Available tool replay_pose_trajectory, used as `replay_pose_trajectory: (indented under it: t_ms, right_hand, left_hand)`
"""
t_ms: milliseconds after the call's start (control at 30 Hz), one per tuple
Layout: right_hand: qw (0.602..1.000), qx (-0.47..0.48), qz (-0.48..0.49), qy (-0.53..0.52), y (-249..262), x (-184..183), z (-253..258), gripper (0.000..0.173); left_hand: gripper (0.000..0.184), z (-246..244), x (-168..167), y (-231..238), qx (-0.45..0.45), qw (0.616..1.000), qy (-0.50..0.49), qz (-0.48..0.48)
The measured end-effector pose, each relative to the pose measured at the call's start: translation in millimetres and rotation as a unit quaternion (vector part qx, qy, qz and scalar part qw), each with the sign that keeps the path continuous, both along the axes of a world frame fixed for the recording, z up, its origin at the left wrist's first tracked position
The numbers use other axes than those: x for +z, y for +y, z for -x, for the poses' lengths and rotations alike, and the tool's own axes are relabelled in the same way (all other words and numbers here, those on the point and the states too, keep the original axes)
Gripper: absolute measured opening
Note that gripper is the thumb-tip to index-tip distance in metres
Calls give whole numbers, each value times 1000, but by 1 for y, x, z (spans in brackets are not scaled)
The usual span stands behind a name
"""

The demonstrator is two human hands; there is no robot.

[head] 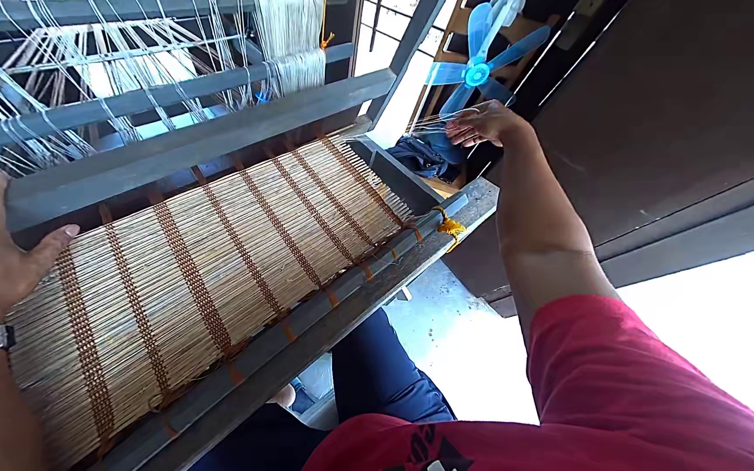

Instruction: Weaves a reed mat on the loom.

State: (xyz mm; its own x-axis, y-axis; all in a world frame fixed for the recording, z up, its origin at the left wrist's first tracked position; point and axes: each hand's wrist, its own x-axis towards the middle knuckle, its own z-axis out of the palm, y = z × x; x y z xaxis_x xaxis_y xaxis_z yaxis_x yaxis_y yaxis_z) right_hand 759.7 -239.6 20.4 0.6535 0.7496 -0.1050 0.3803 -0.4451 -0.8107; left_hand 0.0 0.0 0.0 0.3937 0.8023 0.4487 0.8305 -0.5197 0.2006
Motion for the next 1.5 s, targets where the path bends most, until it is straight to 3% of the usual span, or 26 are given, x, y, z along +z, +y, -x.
replay_pose_trajectory:
  t_ms: [133, 333, 433, 600, 833, 900, 1000, 1067, 1167, 1267, 1333, 1500]
  right_hand:
    - [989, -39, -117, 81, -11, -6, -4, 27]
    - [912, -42, -311, 265, -6, -7, 18, 25]
    - [882, -57, -352, 309, 7, -5, 26, 23]
    - [884, -71, -348, 305, 15, -8, 17, 21]
    - [751, -112, -476, 445, 24, -17, 22, 13]
    - [763, -100, -462, 440, 24, -17, 21, 17]
    - [828, -35, -406, 385, 22, -15, 15, 25]
    - [872, -17, -362, 329, 19, -13, 11, 24]
    - [908, -9, -317, 275, 11, -12, 8, 19]
    - [916, 17, -308, 256, 5, -16, 2, 14]
    - [900, 47, -332, 278, -1, -22, -3, 16]
    - [900, -32, -293, 320, 5, -18, 4, 31]
  left_hand:
    - [91, 6, -6, 9, -3, 1000, -2, -9]
    - [92, 7, -6, 9, 3, 1000, 7, -28]
    - [93, 8, -8, 10, 8, 1000, 1, -22]
    - [96, 10, -10, 14, 15, 1000, 7, -25]
    - [95, 12, -9, 11, 38, 998, 29, -32]
    - [95, 12, -10, 12, 33, 999, 26, -34]
    - [95, 11, -11, 12, 31, 999, 21, -29]
    - [96, 10, -11, 11, 33, 999, 18, -26]
    - [94, 9, -11, 12, 25, 999, 14, -26]
    - [93, 8, -10, 9, 23, 999, 13, -25]
    - [95, 8, -9, 9, 31, 999, 17, -27]
    - [95, 7, -9, 9, 40, 998, 27, -36]
